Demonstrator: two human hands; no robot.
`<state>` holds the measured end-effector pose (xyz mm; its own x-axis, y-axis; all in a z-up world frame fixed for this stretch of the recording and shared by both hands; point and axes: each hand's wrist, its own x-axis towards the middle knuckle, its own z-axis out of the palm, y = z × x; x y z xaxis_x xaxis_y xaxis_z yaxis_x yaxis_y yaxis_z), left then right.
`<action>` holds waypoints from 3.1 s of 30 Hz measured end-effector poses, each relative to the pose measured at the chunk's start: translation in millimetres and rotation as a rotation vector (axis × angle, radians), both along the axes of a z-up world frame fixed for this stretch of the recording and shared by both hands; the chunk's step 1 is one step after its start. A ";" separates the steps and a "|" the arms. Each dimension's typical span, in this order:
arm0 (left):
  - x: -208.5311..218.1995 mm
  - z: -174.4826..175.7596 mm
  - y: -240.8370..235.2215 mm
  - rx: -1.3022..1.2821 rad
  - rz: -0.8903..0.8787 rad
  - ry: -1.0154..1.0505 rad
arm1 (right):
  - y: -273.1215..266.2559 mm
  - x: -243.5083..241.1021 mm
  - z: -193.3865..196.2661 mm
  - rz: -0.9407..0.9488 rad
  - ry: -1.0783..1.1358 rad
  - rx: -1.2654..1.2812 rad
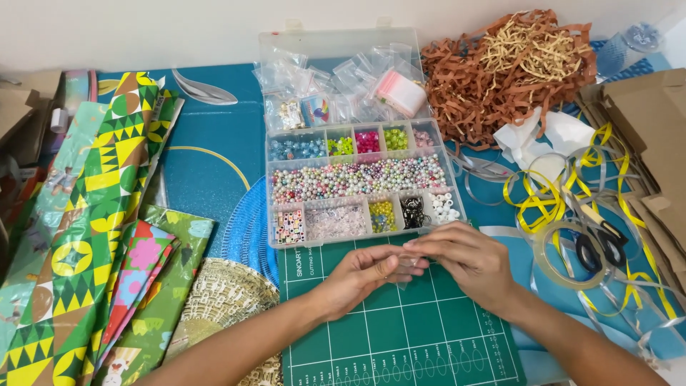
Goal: Picking small decorative beads from a plastic organizer and placing them into small resealable bags for sorting.
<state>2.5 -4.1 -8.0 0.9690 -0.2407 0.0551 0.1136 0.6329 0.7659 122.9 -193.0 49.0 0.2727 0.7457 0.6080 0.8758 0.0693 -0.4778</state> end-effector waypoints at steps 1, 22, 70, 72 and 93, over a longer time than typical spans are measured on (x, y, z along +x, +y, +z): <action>-0.1 -0.1 -0.5 0.000 -0.002 0.002 | -0.2 -2.5 0.2 -0.002 0.002 0.000; -0.4 4.1 1.1 0.028 -0.033 -0.006 | -2.7 4.4 -4.9 -0.095 0.542 -0.045; 1.2 -6.7 4.2 -0.087 0.047 0.022 | 22.9 5.2 13.3 0.025 0.434 -0.215; 0.7 -6.2 4.2 -0.087 0.050 0.023 | 23.1 4.3 14.8 0.037 0.446 -0.218; 1.3 -10.0 3.1 -0.116 0.073 0.036 | 24.9 -2.7 28.1 0.023 0.372 -0.229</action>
<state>3.8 -1.0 -18.0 0.9856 -0.1637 0.0430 0.0905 0.7245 0.6833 120.3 -168.1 77.1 0.4233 0.8584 0.2898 0.6405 -0.0574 -0.7658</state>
